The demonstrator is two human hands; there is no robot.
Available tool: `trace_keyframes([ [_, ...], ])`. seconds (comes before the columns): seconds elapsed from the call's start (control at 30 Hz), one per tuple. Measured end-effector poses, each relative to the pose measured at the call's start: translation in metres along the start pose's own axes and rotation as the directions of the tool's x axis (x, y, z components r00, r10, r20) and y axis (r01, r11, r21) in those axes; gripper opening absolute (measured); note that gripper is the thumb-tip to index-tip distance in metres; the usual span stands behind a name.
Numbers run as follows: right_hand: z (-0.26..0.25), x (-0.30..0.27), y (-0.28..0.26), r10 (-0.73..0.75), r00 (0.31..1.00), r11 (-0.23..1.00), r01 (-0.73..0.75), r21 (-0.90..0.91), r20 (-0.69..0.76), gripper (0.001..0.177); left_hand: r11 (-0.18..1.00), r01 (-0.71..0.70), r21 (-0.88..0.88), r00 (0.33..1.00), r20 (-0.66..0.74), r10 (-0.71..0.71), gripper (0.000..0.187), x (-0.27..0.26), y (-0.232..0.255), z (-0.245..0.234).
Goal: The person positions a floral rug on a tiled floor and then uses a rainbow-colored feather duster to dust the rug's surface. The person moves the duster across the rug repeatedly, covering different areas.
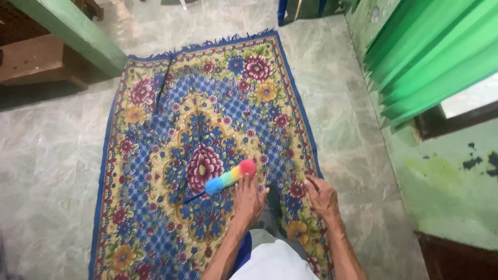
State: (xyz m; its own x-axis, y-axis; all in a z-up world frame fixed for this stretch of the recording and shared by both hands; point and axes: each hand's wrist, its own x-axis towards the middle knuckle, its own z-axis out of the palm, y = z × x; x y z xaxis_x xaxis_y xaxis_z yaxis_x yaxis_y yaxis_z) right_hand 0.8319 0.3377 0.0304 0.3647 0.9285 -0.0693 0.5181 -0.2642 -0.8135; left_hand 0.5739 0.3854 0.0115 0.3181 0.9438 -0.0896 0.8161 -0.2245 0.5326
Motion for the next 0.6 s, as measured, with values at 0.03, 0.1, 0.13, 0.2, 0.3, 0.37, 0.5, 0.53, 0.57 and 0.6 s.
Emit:
trace_keyframes([
  [0.03,-0.004,0.011,0.000,-0.003,1.000,1.000,0.003,-0.002,0.000,0.040,1.000,0.000,-0.002,1.000,-0.003,0.000,0.071,0.012,0.003,0.004],
  [0.1,-0.010,0.033,-0.001,0.008,1.000,1.000,-0.008,0.028,0.018,0.040,1.000,0.001,-0.011,1.000,-0.023,-0.002,0.070,0.035,0.010,0.012],
  [0.13,-0.013,0.045,0.000,0.008,1.000,1.000,-0.008,0.025,0.018,0.040,1.000,0.002,-0.014,1.000,-0.022,-0.002,0.070,0.046,0.014,0.012],
  [0.2,-0.019,0.073,0.003,0.102,0.994,0.995,-0.102,-0.016,0.041,0.042,1.000,-0.002,-0.020,1.000,-0.021,0.002,0.070,0.071,0.025,0.013],
  [0.3,-0.022,0.106,0.002,0.087,0.995,0.996,-0.086,-0.014,0.044,0.043,0.999,0.000,-0.045,1.000,0.001,0.000,0.069,0.107,0.034,0.011],
  [0.37,-0.031,0.128,-0.016,0.226,0.969,0.974,-0.225,-0.022,0.101,0.043,0.999,-0.009,-0.050,1.000,0.007,0.010,0.068,0.132,0.036,0.012],
  [0.5,-0.032,0.160,0.003,0.035,0.999,0.999,-0.035,-0.007,0.031,0.042,0.998,-0.028,-0.061,0.999,0.021,0.029,0.065,0.165,0.058,-0.008],
  [0.53,-0.031,0.166,0.007,0.042,0.998,0.999,-0.042,-0.005,0.038,0.042,0.998,-0.021,-0.058,0.999,0.028,0.022,0.065,0.168,0.057,-0.007],
  [0.57,-0.030,0.182,0.011,0.035,0.999,0.999,-0.035,-0.016,0.030,0.041,0.998,-0.032,-0.055,0.999,0.009,0.033,0.065,0.181,0.056,-0.007],
  [0.6,-0.029,0.196,0.014,0.029,0.999,0.999,-0.028,-0.027,0.022,0.040,0.998,-0.043,-0.051,0.999,-0.010,0.043,0.065,0.193,0.057,-0.007],
])
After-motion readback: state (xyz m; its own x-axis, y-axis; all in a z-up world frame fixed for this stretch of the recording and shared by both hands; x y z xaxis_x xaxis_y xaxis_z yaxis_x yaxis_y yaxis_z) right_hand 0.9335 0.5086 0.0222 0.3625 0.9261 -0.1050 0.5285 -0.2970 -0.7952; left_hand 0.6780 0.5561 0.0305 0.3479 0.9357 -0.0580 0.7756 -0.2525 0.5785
